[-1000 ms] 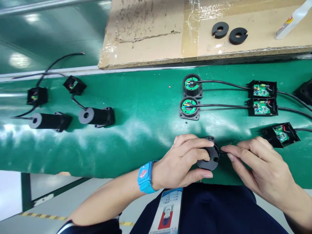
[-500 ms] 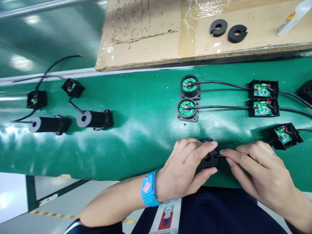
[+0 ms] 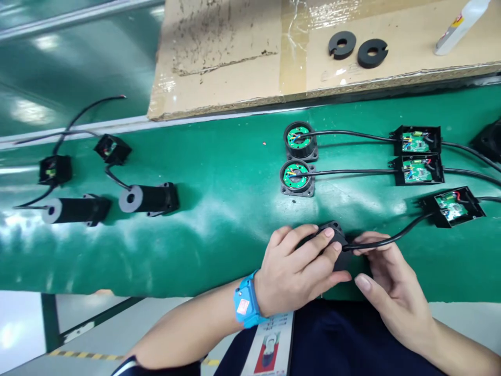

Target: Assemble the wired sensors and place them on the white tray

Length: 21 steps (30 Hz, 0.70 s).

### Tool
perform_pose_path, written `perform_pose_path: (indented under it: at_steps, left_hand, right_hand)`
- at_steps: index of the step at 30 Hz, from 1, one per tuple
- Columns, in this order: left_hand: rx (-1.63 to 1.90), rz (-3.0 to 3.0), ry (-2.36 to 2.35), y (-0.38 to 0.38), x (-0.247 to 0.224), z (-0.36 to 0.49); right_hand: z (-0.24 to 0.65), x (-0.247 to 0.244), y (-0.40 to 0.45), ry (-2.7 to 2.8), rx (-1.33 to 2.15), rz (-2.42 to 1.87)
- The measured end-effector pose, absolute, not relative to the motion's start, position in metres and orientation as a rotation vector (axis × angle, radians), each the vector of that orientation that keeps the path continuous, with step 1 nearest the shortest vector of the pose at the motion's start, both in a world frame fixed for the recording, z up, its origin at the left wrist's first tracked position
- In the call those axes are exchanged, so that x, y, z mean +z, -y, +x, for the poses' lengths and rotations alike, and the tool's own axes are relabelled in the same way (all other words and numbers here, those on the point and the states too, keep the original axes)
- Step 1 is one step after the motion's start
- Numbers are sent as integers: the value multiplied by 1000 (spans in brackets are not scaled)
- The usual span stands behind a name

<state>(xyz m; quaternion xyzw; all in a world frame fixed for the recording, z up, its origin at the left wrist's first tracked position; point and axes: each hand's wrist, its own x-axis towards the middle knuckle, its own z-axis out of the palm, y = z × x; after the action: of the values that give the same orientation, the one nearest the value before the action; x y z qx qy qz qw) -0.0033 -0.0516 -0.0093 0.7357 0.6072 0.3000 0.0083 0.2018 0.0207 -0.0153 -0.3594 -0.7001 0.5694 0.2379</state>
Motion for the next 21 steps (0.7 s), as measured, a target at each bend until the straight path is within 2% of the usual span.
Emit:
perform_pose_path:
  at_steps: [6, 13, 21]
  left_hand:
    - [912, 2456, -1939, 59, -14, -5]
    - [1092, 1366, -1567, 45, -9, -3]
    - [1260, 1100, -1659, 40, -14, 19]
  right_hand:
    - [180, -19, -20, 1650, 1807, -1014]
    - [175, -17, -21, 1640, 1780, -1036]
    - [173, -16, -22, 1680, 1787, -1007]
